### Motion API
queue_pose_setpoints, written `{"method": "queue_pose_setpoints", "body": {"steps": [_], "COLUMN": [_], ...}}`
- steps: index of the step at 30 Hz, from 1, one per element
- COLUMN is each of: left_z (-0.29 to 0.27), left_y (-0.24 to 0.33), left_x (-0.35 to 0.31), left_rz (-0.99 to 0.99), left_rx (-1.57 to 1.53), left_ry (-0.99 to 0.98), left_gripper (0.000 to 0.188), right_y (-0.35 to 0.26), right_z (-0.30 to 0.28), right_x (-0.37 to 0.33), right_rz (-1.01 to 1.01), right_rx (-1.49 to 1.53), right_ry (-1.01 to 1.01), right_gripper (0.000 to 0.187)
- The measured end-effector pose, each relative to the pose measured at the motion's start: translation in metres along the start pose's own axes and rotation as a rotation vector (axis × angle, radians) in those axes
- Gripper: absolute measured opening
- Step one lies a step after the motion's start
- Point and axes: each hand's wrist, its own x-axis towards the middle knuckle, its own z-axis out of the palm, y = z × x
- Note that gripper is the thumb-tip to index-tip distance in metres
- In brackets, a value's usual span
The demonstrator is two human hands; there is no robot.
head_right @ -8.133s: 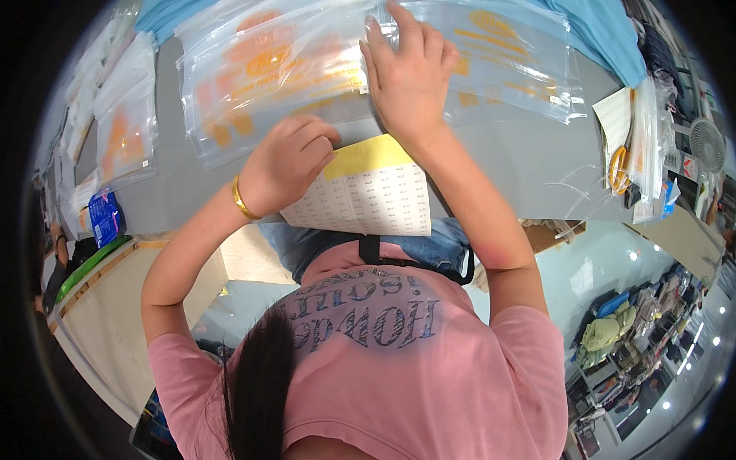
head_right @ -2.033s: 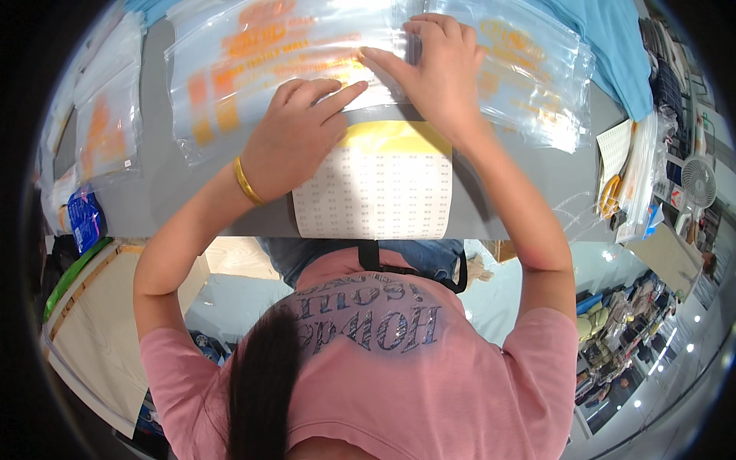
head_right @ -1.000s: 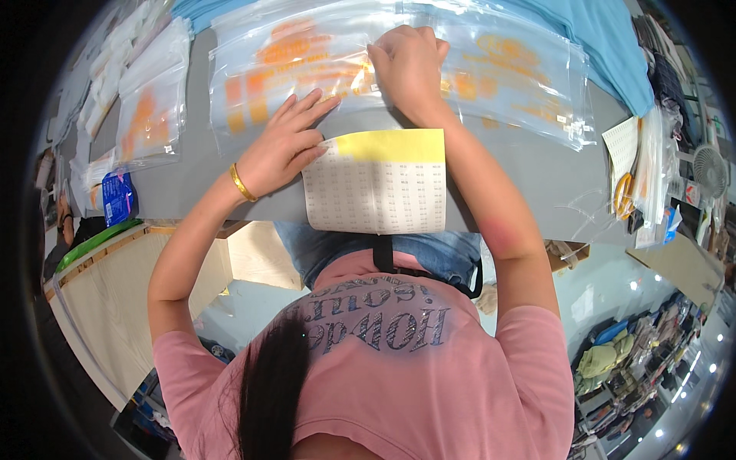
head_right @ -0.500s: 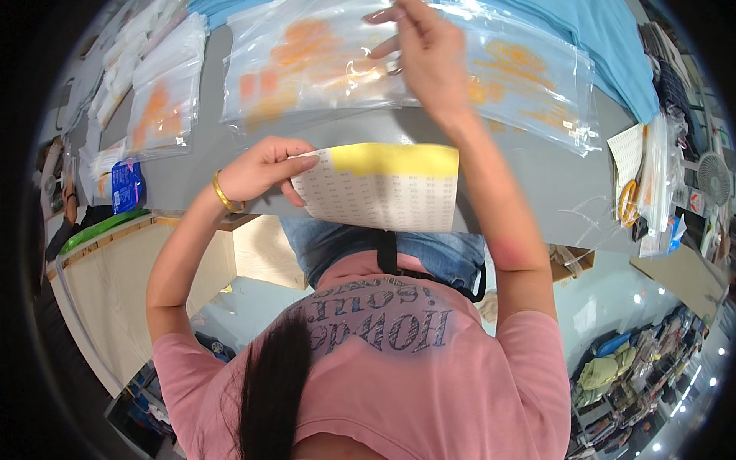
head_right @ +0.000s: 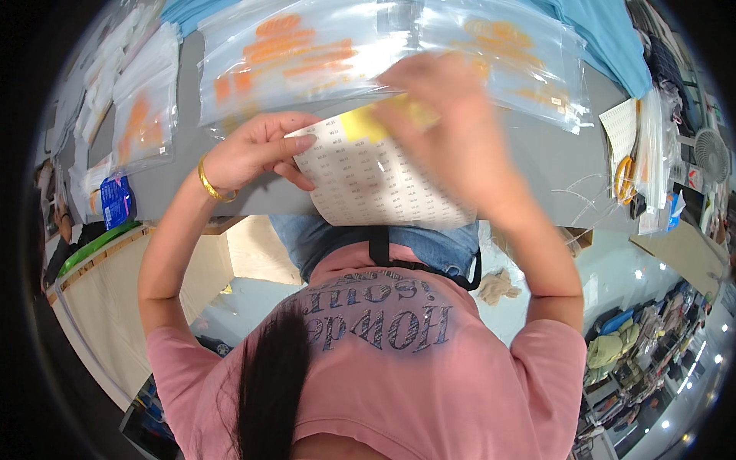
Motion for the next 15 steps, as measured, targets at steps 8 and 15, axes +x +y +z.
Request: {"method": "queue_pose_setpoints", "body": {"steps": [8, 15], "left_z": [0.018, 0.014], "left_y": [-0.007, -0.020], "left_x": [-0.010, -0.007], "left_rz": [0.052, 0.025], "left_rx": [-0.055, -0.147], "left_ry": [0.093, 0.083], "left_gripper": [0.045, 0.047], "right_y": [-0.040, -0.043], "right_z": [0.059, 0.072], "right_x": [-0.010, -0.023], "right_rz": [-0.199, -0.158], "right_rx": [-0.068, -0.094], "right_ry": [0.075, 0.078], "right_gripper": [0.032, 0.028]}}
